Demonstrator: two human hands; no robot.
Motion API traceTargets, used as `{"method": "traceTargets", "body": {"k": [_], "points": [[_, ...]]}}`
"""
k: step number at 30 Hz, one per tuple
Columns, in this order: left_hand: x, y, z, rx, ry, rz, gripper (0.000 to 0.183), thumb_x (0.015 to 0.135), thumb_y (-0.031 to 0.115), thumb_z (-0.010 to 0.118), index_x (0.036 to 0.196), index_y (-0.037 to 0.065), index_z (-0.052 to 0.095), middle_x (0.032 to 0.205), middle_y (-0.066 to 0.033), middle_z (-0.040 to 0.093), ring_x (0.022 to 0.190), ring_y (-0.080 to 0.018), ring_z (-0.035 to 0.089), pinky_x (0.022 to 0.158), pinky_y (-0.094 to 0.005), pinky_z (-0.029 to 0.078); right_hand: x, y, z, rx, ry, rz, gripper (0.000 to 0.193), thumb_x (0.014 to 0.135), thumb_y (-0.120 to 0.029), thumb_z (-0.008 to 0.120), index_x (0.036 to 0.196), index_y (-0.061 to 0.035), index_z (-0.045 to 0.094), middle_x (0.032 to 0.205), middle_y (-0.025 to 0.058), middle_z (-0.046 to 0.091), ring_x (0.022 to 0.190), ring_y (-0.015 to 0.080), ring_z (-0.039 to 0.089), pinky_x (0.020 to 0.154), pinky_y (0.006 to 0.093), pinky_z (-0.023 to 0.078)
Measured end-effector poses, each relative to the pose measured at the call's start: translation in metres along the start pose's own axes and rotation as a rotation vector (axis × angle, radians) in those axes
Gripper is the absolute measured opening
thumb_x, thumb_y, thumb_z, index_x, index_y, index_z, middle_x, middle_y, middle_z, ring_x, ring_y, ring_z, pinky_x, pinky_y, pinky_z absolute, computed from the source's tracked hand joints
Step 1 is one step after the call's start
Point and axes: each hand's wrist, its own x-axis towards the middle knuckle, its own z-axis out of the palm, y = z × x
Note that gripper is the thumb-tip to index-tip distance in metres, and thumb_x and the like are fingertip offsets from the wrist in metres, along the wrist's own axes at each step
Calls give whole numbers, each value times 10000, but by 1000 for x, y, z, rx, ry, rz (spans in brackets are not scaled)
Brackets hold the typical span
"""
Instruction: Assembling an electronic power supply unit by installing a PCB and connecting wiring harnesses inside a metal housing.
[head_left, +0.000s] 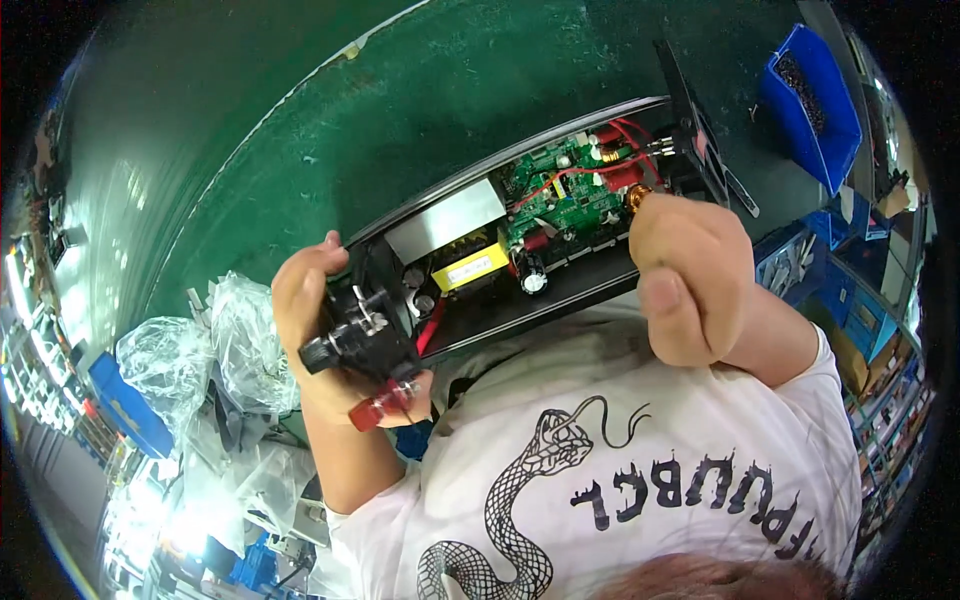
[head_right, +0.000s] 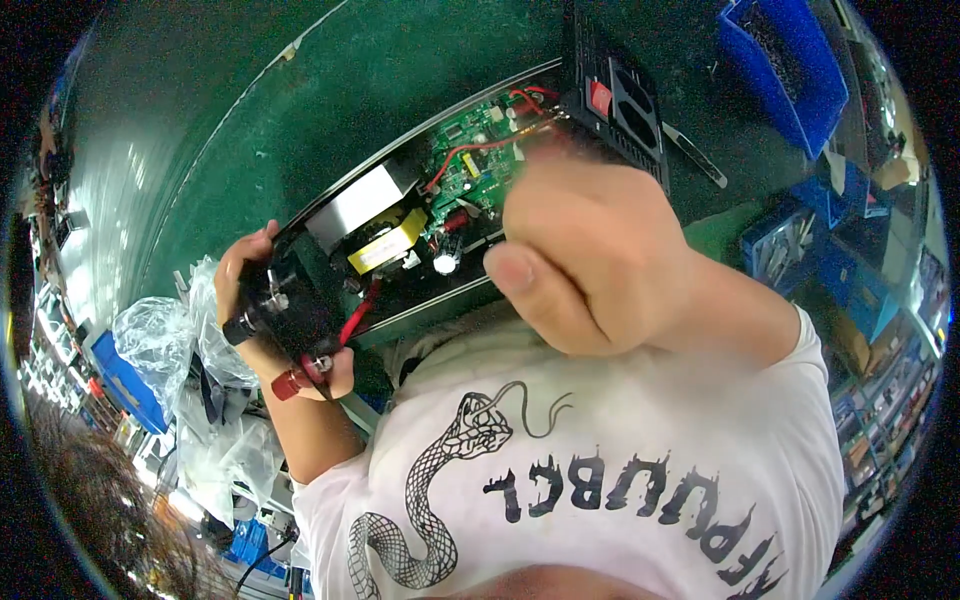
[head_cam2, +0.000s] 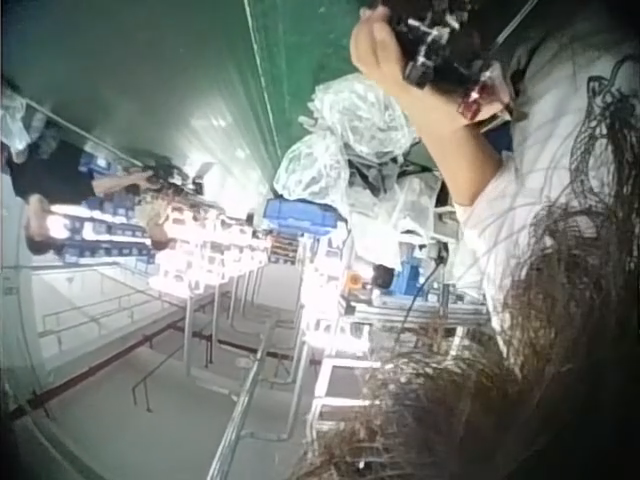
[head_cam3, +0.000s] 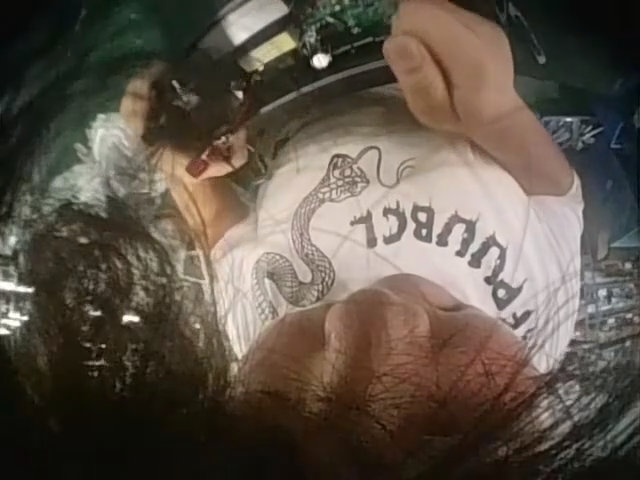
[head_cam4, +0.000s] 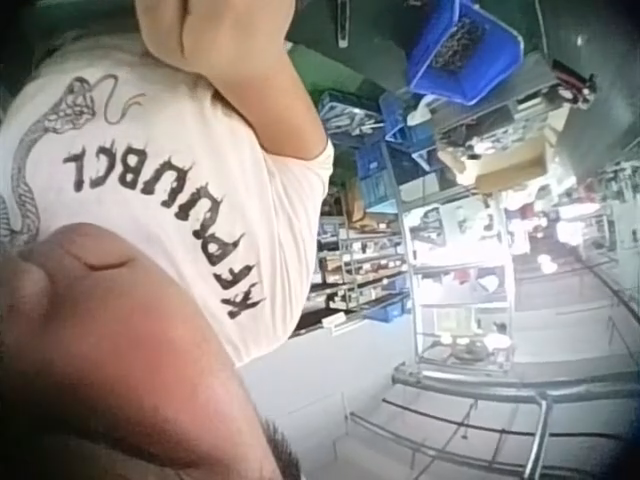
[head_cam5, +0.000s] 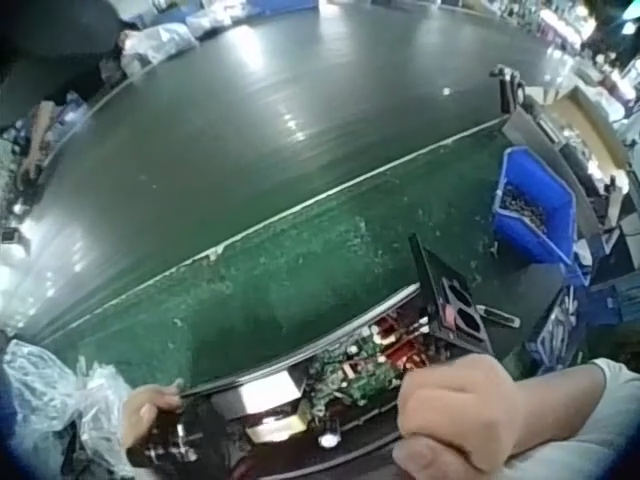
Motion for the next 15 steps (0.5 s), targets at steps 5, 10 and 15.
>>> {"method": "traceTargets", "body": {"k": [5, 10, 15], "points": [[-15, -5, 2, -74, 94, -51, 1015, 612, 529, 773, 1370, -57, 438, 1237, -223, 540, 1147, -341, 566, 1078, -552, 432, 2, -5, 2, 14, -19, 108, 345, 1012, -244, 490, 779, 10, 503, 653, 104, 485, 519, 250, 456, 475, 335, 352], [-20, 0, 7, -155, 195, -191, 1040, 578, 568, 807, 1332, -67, 473, 1243, -217, 558, 1177, -354, 583, 1075, -500, 434, 1, -5, 7, -84, -30, 146, 323, 1022, -237, 476, 868, 26, 582, 744, 141, 595, 640, 299, 588, 571, 354, 468], [-16, 2, 5, -158, 170, -239, 1076, 568, 589, 831, 1323, -88, 471, 1276, -231, 556, 1187, -368, 588, 1070, -489, 436, 9, -11, 5, -193, -309, 130, 299, 1016, -262, 497, 973, -10, 652, 894, 175, 690, 850, 349, 691, 733, 408, 533]]}}
